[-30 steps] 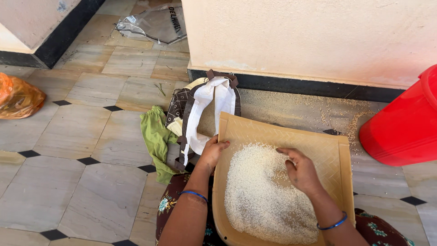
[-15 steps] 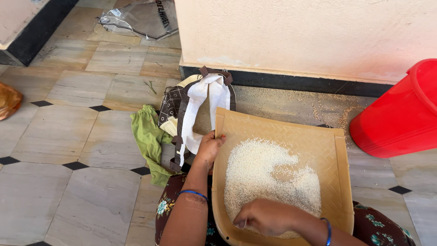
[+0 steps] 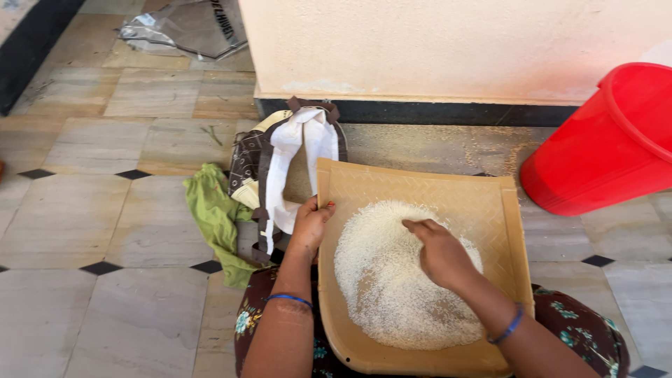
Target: The person scoops rice from a cloth bag into a shallow tray, sifts through it by hand to remove debris, and winnows the rice by shaking the tray. The cleaned rice is then poured into a red bucket.
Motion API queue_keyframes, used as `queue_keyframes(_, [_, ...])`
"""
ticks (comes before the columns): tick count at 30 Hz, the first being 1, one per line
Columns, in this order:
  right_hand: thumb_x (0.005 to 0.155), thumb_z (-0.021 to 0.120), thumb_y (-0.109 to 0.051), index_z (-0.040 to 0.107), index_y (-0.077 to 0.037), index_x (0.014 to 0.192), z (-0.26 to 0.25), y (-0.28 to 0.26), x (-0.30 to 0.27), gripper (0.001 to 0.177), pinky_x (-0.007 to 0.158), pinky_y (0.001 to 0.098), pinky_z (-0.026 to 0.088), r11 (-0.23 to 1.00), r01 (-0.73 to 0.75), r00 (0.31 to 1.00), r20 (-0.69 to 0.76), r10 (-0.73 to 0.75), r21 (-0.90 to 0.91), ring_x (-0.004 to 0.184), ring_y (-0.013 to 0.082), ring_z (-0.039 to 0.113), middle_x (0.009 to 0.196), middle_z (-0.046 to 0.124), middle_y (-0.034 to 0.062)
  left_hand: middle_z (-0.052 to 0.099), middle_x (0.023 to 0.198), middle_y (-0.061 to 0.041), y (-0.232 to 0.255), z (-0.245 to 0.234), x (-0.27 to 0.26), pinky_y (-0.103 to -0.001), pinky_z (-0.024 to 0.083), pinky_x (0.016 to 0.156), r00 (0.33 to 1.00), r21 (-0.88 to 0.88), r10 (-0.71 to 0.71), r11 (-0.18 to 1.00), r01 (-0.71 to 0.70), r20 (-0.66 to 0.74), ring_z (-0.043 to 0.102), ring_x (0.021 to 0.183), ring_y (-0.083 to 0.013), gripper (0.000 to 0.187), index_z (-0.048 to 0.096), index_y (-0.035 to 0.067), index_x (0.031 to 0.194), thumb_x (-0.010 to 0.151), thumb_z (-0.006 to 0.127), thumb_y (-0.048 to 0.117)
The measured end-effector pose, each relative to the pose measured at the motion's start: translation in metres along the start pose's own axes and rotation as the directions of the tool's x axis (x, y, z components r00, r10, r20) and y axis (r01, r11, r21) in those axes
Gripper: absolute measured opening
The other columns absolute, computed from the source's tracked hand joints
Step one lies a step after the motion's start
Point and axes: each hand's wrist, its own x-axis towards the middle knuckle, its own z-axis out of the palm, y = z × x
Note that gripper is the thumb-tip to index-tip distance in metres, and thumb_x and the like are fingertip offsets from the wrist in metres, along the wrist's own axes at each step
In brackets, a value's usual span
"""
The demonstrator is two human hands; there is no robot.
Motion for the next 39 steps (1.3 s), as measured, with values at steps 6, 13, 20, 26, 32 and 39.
queue_keyframes(6, [0.098,0.061,-0.01,0.069,-0.014,0.125,0.023,0.011,-0.059,0.029,0.1,0.0389,0.053,0.974,0.168,0.784,0.579,-0.226,0.152,0.118,0.027,0.067,0.129,0.071,0.01,0.072,0.093,-0.006,-0.002,-0.002,0.012,-0.031,0.052,0.071,0.999,0.033,0.018,0.999,-0.019,0.027,0.065,0.079,-0.0164,0.027,0.07,0.004,0.115,0.089,0.063,0.008])
queue_keyframes(13, [0.083,0.043,0.017,0.073,-0.013,0.115,0.015,-0.002,-0.033,0.053,0.107,0.0364,0.05,0.986,0.116,0.902,0.403,-0.155,0.121,0.118,0.0221,0.064,0.14,0.062,0.0047,0.07,0.093,-0.004,0.009,-0.003,-0.009,-0.029,0.051,0.074,1.0,-0.026,0.014,1.0,-0.014,-0.006,0.063,0.08,-0.0139,0.021,0.07,0.001,0.111,0.092,0.067,0.012])
queue_keyframes(20, [0.08,0.04,0.017,0.072,-0.01,0.109,-0.025,0.073,-0.032,0.051,0.101,0.0364,0.056,0.96,0.257,0.949,0.157,-0.272,0.11,0.113,0.0211,0.072,0.124,0.074,0.0067,0.071,0.093,-0.005,0.014,-0.001,-0.011,-0.03,0.051,0.073,0.999,0.013,-0.027,1.0,0.027,-0.033,0.064,0.08,-0.0147,0.021,0.07,0.001,0.11,0.091,0.067,0.011])
queue_keyframes(26, [0.089,0.066,-0.018,0.08,-0.021,0.1,-0.027,0.057,-0.069,0.018,0.092,0.0374,0.055,0.92,0.088,0.628,0.739,0.246,-0.381,0.108,0.0222,0.073,0.112,0.077,0.0054,0.072,0.095,-0.005,0.011,0.001,0.001,-0.03,0.052,0.076,1.0,0.033,-0.007,0.999,0.006,0.001,0.065,0.083,-0.0149,0.021,0.071,0.002,0.111,0.092,0.067,0.01])
queue_keyframes(32, [0.065,0.057,0.015,0.07,-0.007,0.125,-0.002,0.041,-0.047,0.065,0.1,0.0507,0.048,0.881,0.464,0.878,0.088,-0.471,0.088,0.122,0.0394,0.058,0.134,0.066,0.0192,0.072,0.094,-0.005,0.006,-0.002,0.0,-0.031,0.052,0.075,1.0,0.022,-0.01,1.0,0.01,-0.024,0.065,0.083,-0.0156,0.022,0.072,0.002,0.11,0.091,0.067,0.011])
queue_keyframes(39, [0.077,0.052,0.009,0.074,-0.018,0.119,-0.012,0.051,-0.05,0.054,0.101,0.0376,0.052,0.977,0.215,0.851,0.492,-0.186,-0.002,0.117,0.0234,0.066,0.126,0.072,0.0058,0.071,0.094,-0.006,0.011,0.001,-0.005,-0.03,0.052,0.073,1.0,0.017,-0.012,1.0,0.012,-0.002,0.064,0.081,-0.0154,0.023,0.071,0.001,0.113,0.093,0.067,0.013])
